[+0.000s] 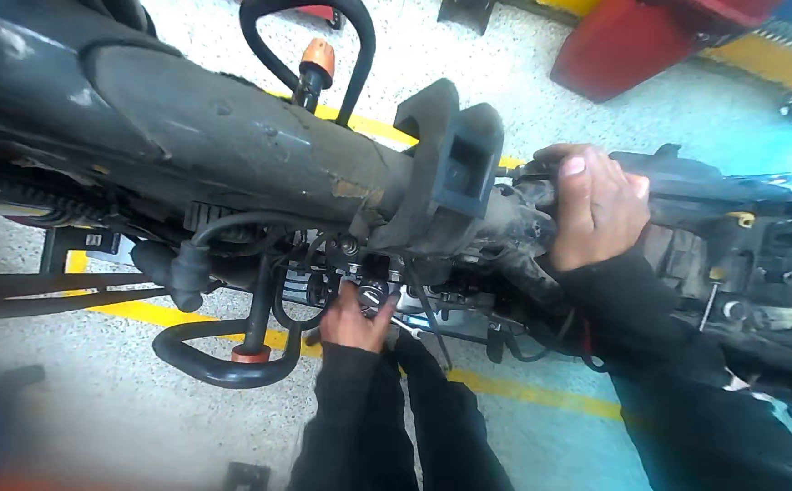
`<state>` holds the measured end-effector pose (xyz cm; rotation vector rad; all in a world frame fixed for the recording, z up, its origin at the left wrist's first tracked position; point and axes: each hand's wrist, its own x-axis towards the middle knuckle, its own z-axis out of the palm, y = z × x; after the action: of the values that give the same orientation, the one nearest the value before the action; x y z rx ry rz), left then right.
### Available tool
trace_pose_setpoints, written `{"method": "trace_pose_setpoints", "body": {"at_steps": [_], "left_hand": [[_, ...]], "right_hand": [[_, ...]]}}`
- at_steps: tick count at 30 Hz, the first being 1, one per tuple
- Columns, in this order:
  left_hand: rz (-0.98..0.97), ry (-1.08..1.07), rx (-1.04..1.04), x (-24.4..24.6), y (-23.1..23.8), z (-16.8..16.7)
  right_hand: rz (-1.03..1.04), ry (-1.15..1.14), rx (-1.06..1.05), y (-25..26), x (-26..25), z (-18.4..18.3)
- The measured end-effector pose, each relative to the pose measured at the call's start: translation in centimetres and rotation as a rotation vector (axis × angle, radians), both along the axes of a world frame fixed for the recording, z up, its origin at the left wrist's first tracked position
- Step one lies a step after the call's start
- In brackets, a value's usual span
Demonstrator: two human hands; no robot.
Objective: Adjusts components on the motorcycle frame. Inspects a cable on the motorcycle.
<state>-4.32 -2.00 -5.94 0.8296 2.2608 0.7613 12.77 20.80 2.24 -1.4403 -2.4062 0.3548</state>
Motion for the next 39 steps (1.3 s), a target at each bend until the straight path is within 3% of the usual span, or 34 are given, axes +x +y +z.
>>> {"method": "trace_pose_setpoints", "body": {"at_steps": [2,5,6,7,10,12,14,17,18,21,22,24,28,29,31,33,35,39], "left_hand": [[0.08,-0.098,-0.023,1.0,0.8,0.9],[0.558,-0.715,0.187,6.1,2.6,1.5],[0.628,-0.845,0.218,6.5,3.1,1.8],[0.568,-0.803,0.192,6.1,2.6,1.5],[0.079,-0.24,-0.027,0.7,-0.4,-0.6],[0.007,-0.082,-0.073,-0.5,-0.1,-0.4],[0.151,-0.31,-0.052,1.8,0.5,0.8],[0.447,-0.895,0.227,5.6,0.7,0.4],[0.408,-0.911,0.232,5.1,0.2,0.0],[0.061,-0.256,-0.029,0.6,-1.5,-1.2],[0.042,-0.141,-0.079,-0.2,-1.1,-1.2],[0.181,-0.228,-0.083,1.3,0.1,-0.2],[0.488,-0.805,0.283,7.0,0.4,0.3],[0.416,-0.773,0.277,6.4,-0.3,-0.2],[0.158,-0.386,0.087,3.0,-2.2,-1.5],[0.061,-0.115,-0.049,0.4,-2.0,-1.7],[0.184,-0.222,-0.073,2.1,-0.9,-0.6],[0.488,-0.75,0.283,8.0,0.3,0.3]], "right_hand": [[0.003,-0.001,0.008,-0.1,0.0,0.1],[0.009,-0.003,0.012,0.0,0.0,0.1],[0.004,0.001,0.018,0.1,0.0,0.1],[0.002,0.0,0.019,0.1,0.1,0.1],[0.009,-0.007,0.018,0.2,-0.1,0.0],[0.001,-0.007,0.03,-0.1,0.1,-0.1],[0.013,-0.015,0.029,-0.1,0.1,0.0],[0.018,-0.012,0.022,0.1,0.0,0.1],[0.017,-0.016,0.02,0.1,0.1,0.1],[0.014,-0.032,0.024,0.4,0.0,0.1],[0.005,-0.033,0.029,0.3,0.0,0.0],[0.004,-0.022,0.045,0.2,0.0,-0.1],[0.015,-0.02,0.042,0.3,-0.1,-0.1],[0.009,-0.018,0.036,0.2,0.0,0.0],[0.008,-0.025,0.014,0.1,-0.1,0.1],[0.005,-0.015,0.015,0.2,-0.3,0.0],[0.001,-0.021,0.013,0.1,-0.2,0.0],[-0.01,-0.021,0.022,0.2,-0.4,0.0]]}}
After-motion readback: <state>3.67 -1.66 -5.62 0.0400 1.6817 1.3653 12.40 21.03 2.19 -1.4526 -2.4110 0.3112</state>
